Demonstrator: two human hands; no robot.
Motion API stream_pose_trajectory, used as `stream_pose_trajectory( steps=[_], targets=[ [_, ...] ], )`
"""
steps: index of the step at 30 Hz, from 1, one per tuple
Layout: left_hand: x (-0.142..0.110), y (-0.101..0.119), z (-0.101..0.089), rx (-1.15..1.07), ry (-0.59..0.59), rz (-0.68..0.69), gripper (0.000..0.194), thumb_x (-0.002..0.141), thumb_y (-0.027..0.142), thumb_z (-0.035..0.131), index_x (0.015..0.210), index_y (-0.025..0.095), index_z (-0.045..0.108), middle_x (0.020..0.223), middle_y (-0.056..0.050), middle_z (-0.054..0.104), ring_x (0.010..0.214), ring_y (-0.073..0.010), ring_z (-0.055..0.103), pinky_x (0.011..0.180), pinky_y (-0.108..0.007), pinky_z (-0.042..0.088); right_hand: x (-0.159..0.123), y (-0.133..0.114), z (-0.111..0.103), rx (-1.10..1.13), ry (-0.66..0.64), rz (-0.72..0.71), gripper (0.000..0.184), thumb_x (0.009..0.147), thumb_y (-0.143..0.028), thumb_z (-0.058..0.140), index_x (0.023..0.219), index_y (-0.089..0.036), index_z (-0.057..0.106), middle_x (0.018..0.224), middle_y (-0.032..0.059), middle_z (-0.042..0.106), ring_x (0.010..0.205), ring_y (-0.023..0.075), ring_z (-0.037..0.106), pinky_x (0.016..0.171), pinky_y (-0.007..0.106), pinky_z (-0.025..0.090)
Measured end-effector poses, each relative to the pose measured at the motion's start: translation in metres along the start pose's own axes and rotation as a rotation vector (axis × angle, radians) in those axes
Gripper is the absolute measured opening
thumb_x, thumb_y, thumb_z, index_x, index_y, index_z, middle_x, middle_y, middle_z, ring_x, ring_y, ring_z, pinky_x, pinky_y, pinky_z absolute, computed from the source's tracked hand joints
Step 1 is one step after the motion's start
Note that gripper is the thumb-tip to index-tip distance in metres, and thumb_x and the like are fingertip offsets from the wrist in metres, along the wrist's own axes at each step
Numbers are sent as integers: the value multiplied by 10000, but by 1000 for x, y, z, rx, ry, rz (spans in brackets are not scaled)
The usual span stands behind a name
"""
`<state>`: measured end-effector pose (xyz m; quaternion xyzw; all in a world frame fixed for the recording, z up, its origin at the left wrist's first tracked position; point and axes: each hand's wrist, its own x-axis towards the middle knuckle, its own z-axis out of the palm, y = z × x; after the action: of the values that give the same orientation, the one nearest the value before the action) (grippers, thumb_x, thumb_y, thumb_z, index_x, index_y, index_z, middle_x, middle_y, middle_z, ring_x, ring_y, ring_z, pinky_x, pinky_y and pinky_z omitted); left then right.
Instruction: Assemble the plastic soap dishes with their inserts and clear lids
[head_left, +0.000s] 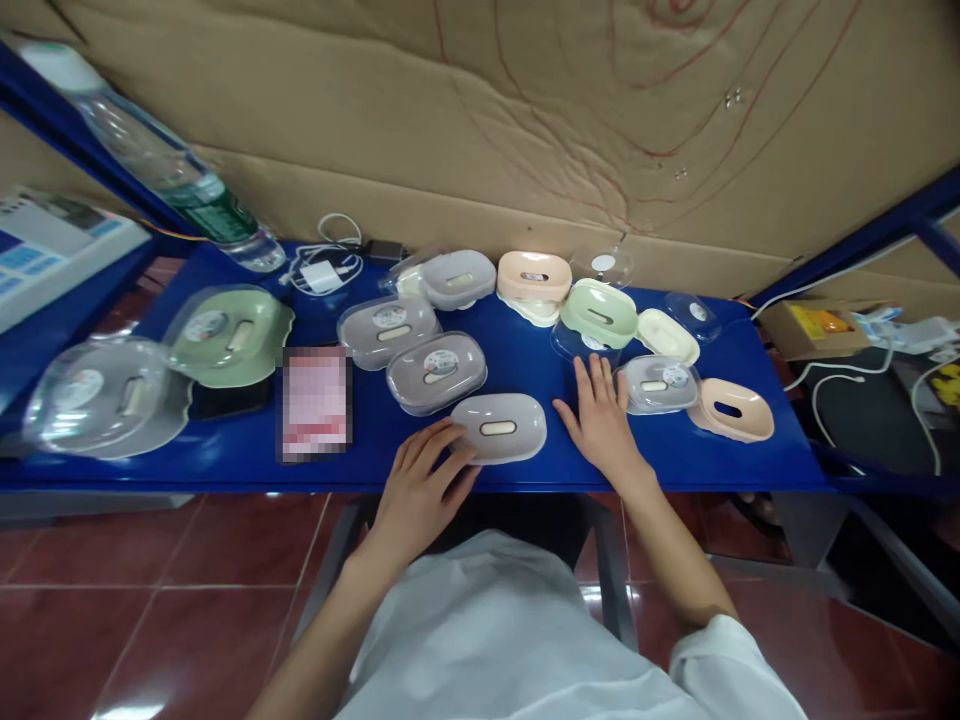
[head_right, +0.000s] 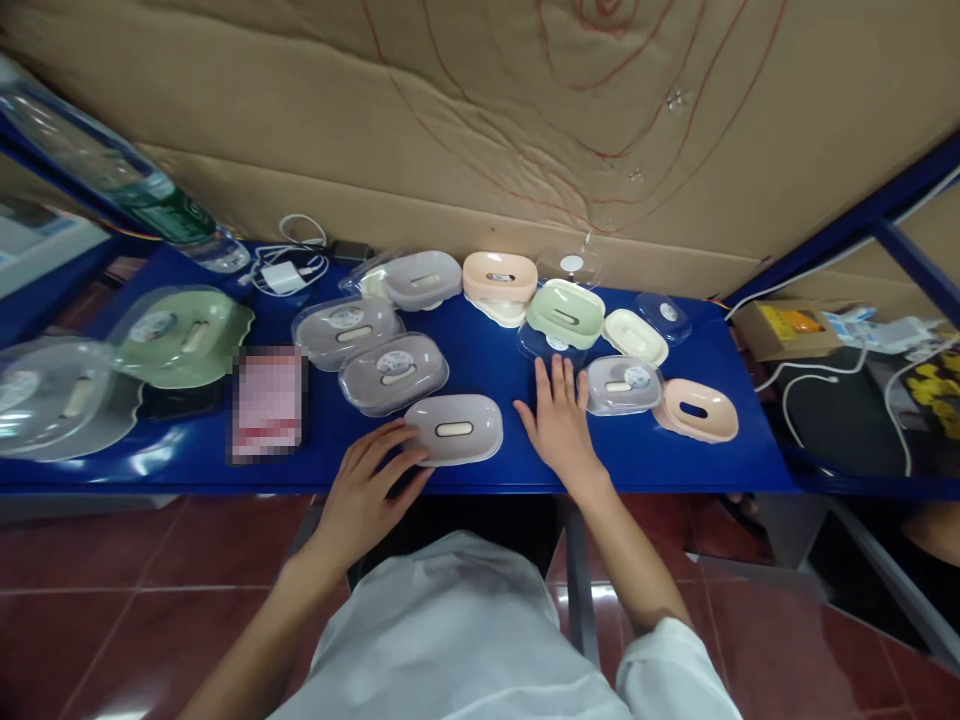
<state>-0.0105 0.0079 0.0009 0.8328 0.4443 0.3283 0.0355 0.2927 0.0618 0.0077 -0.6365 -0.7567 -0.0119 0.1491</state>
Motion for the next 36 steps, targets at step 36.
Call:
stream_pose_trajectory(
  steps=[36],
  targets=[
    [-6, -6, 8, -213, -23, -40, 577, 1037, 368, 718, 1572, 316, 509, 1514, -144, 594, 1382, -300, 656, 1117, -483, 630, -44, -50, -14, 266, 85, -564, 494, 1074, -256, 668, 1561, -249, 584, 1546, 89, 672, 1566, 272, 498, 1374, 594, 282]
  ],
)
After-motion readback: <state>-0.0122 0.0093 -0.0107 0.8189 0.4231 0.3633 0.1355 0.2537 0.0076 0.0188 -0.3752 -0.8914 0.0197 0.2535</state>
